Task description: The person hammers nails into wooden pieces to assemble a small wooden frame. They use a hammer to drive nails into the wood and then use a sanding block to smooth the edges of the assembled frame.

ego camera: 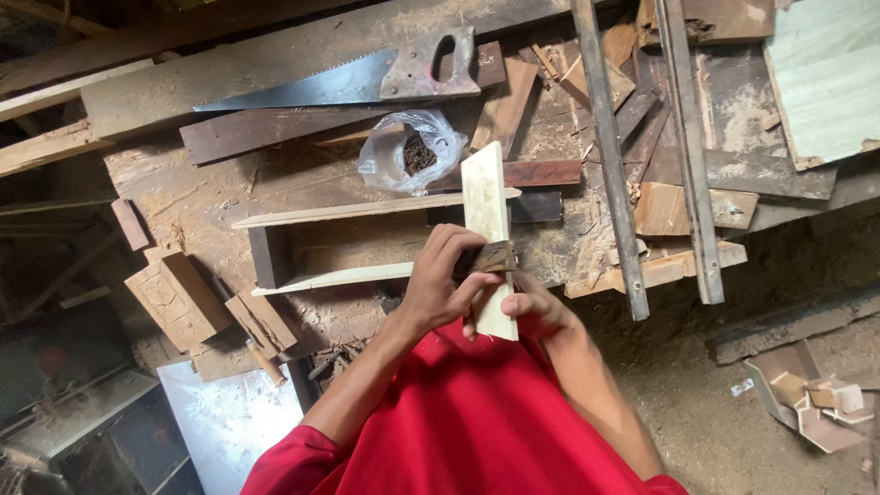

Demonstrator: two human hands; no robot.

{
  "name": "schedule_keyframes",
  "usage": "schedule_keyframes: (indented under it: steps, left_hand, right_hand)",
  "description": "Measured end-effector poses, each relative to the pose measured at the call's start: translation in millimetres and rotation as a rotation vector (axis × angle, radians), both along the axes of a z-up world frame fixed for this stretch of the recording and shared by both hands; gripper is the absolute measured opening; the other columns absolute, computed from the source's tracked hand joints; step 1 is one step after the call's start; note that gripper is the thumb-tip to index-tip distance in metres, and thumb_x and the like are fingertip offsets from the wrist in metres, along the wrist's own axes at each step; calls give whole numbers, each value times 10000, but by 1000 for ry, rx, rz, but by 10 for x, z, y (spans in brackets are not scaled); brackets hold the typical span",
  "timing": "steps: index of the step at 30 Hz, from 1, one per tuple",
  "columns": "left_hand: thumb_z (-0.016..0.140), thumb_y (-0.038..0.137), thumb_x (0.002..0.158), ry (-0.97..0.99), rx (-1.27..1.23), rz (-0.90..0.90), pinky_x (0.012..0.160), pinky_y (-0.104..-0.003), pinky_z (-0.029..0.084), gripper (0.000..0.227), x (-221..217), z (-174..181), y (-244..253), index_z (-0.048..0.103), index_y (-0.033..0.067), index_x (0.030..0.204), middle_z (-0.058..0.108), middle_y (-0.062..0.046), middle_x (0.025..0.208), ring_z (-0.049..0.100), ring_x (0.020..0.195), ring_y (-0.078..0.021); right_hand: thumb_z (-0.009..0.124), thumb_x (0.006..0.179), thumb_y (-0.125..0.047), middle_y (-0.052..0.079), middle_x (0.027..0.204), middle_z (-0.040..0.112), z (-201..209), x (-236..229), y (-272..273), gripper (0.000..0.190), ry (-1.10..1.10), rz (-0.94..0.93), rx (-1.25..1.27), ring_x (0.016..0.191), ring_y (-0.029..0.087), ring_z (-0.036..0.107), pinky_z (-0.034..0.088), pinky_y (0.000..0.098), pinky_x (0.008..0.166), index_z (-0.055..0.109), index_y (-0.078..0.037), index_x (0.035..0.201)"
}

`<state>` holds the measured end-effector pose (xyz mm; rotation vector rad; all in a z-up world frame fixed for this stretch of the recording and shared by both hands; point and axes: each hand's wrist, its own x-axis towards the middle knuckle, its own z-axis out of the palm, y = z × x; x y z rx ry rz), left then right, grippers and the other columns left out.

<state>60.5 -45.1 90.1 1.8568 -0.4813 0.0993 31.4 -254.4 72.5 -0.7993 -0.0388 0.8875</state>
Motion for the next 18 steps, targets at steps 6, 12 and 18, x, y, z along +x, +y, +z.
schedule_keyframes:
  steps: [6,12,18]
  left_hand:
    - [693,229,984,-19,-32,62,903,-422,522,365,-57,87,-5,542,15,1238,599,-154,1128,611,1034,-301]
    - [572,285,1057,187,-50,124,729,-401,491,332,-57,198,-22,558,-13,1203,578,-141,970,594,801,-271]
    - [443,323,1105,385,-120,164,708,-433,561,355,-32,326,-37,557,-7,1169,672,-168,927,710,807,-279]
  right_hand:
    - [898,673,-290,177,1427,514,203,240,40,1083,-173,57,-328,1328,339,529,473,437,1105,330,-35,1558]
    - [962,582,-127,182,1578,435,416,308,260,1333,-302,3,-441,1490,336,408,352,433,1237,188,-111,1667]
    - [926,562,-63,135,1492,504,330,286,296,1264,-338,-24,-505,1376,287,525,507,446,1124,235,-109,1620]
